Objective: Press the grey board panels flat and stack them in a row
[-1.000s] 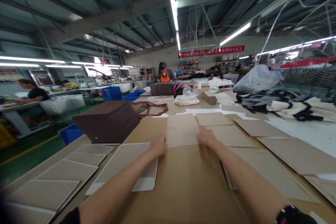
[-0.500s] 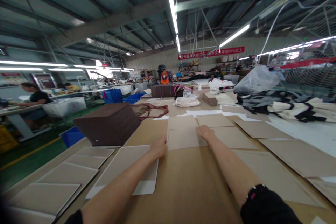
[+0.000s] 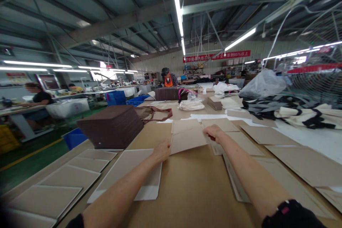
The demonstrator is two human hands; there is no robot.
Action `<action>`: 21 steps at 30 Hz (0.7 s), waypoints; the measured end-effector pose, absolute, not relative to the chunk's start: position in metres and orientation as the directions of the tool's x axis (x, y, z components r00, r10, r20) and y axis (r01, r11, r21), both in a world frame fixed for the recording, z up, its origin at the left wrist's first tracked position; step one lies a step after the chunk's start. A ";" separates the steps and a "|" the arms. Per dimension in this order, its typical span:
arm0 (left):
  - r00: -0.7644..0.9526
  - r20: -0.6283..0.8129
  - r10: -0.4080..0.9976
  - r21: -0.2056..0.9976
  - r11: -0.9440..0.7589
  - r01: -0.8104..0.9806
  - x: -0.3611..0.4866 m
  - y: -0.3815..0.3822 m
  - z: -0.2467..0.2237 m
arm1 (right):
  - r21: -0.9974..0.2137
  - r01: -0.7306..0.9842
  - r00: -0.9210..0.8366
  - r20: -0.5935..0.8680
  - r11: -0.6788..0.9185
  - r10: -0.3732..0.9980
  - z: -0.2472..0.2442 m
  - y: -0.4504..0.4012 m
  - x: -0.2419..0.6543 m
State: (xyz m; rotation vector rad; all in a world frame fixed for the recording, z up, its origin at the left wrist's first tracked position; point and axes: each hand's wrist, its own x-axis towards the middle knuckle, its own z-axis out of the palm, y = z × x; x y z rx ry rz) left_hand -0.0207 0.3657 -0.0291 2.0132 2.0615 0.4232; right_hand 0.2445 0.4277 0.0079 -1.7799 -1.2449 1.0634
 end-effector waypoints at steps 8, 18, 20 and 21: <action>-0.043 0.142 0.989 0.358 -0.011 0.934 -0.004 0.331 -0.013 | -0.921 0.185 0.138 -0.322 -0.343 0.937 0.022 0.407 0.224; -0.042 0.395 0.918 0.670 -0.256 0.697 0.035 0.269 0.041 | -0.995 -0.087 -0.085 -0.044 -0.051 0.995 0.082 0.301 0.205; -0.144 0.384 0.912 0.789 -0.243 0.564 0.028 0.258 0.052 | -0.986 -0.157 -0.114 0.075 0.056 0.991 0.093 0.265 0.218; -0.196 0.366 0.910 0.845 -0.237 0.479 0.025 0.250 0.056 | -0.979 -0.174 -0.107 0.128 0.108 0.986 0.095 0.247 0.226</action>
